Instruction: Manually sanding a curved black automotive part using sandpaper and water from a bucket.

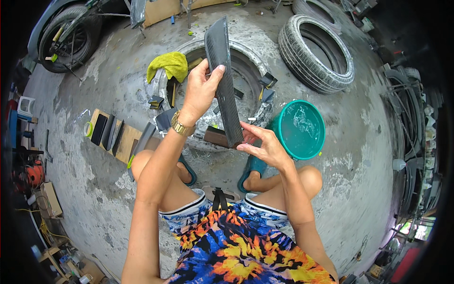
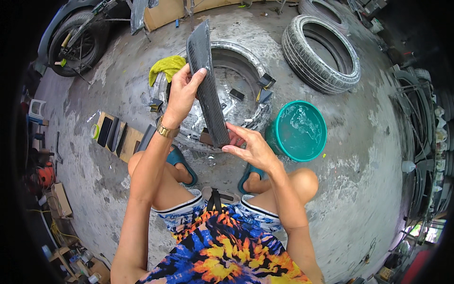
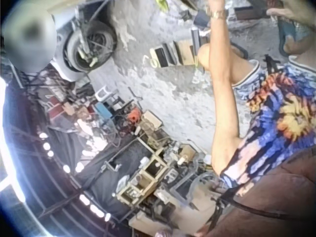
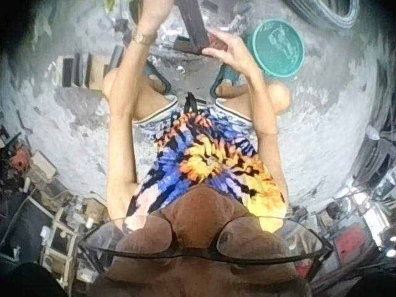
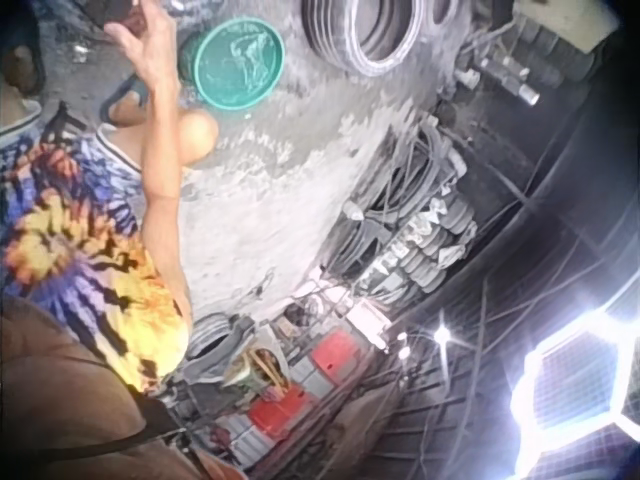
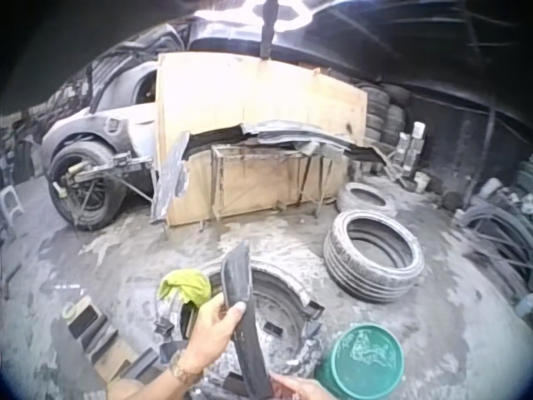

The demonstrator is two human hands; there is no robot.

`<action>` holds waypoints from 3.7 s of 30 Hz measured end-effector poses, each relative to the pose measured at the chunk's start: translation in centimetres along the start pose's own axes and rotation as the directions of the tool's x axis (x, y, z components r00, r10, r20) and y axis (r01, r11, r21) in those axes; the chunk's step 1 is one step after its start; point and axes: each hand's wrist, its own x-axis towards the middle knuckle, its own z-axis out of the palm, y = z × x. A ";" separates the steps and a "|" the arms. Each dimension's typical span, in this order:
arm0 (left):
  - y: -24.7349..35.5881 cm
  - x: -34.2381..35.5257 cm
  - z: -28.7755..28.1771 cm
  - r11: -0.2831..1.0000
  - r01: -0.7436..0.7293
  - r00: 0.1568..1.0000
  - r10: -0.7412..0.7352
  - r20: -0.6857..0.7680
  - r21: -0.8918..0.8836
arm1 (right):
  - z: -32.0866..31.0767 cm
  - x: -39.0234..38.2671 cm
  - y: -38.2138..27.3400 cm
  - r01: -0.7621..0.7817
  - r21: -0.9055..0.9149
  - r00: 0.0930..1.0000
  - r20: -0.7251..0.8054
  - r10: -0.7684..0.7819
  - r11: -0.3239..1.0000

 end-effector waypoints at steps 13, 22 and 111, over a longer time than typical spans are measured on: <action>-0.7 0.3 -1.4 0.992 0.123 0.992 -0.123 -0.007 -0.007 | -0.6 0.8 -0.3 -0.048 0.042 0.995 0.092 0.044 0.998; -1.7 0.0 -2.0 0.983 0.180 0.984 -0.180 0.005 -0.040 | -0.5 0.2 0.1 -0.081 0.195 0.979 0.198 0.042 0.977; -11.8 -28.8 -4.1 0.611 0.590 0.629 -0.758 -0.175 -0.529 | 14.1 4.8 4.8 -0.009 -0.641 0.999 0.019 0.027 0.767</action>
